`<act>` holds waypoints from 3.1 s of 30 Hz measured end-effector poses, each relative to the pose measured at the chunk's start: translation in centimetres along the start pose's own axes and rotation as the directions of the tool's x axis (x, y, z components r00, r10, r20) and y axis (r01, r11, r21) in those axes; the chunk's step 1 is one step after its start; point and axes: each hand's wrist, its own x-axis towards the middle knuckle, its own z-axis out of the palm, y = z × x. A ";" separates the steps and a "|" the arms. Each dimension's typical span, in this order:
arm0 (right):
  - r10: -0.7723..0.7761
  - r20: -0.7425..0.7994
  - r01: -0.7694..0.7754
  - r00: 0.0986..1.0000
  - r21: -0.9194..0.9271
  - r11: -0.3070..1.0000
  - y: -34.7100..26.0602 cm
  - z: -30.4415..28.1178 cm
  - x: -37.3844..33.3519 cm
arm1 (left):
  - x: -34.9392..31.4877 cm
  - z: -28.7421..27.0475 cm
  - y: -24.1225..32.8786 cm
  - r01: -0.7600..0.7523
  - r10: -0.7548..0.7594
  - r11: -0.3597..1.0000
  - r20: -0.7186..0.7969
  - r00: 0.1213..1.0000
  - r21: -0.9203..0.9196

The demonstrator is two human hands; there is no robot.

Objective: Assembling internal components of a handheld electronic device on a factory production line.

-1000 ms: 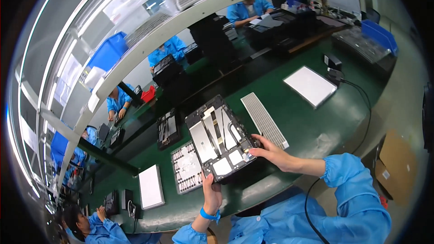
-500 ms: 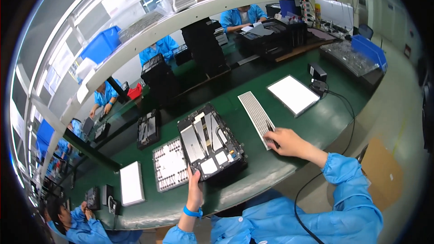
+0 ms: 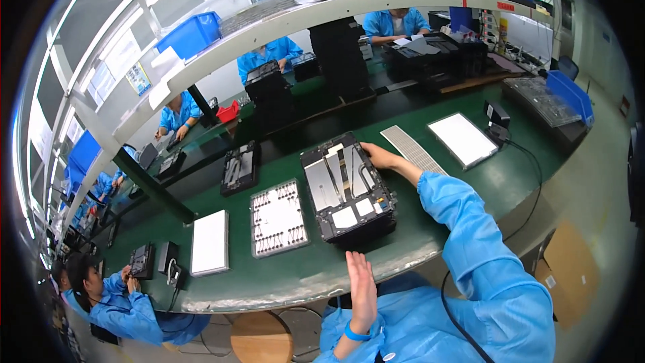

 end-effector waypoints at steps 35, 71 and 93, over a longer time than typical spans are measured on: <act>0.149 -0.282 -0.283 0.948 -0.526 0.802 -25.2 17.4 -23.9 | 3.7 -2.7 3.9 0.129 -0.157 0.970 0.125 0.980 0.205; -0.052 -0.379 -0.124 0.924 -0.426 0.896 -18.0 -0.1 -25.2 | 8.7 5.6 -1.5 -0.595 -0.055 0.160 0.609 0.791 0.787; 0.523 -0.219 -0.446 0.823 0.320 0.836 -13.8 -4.6 -26.0 | 11.0 5.9 -3.4 -0.483 -0.079 0.176 0.501 0.862 0.858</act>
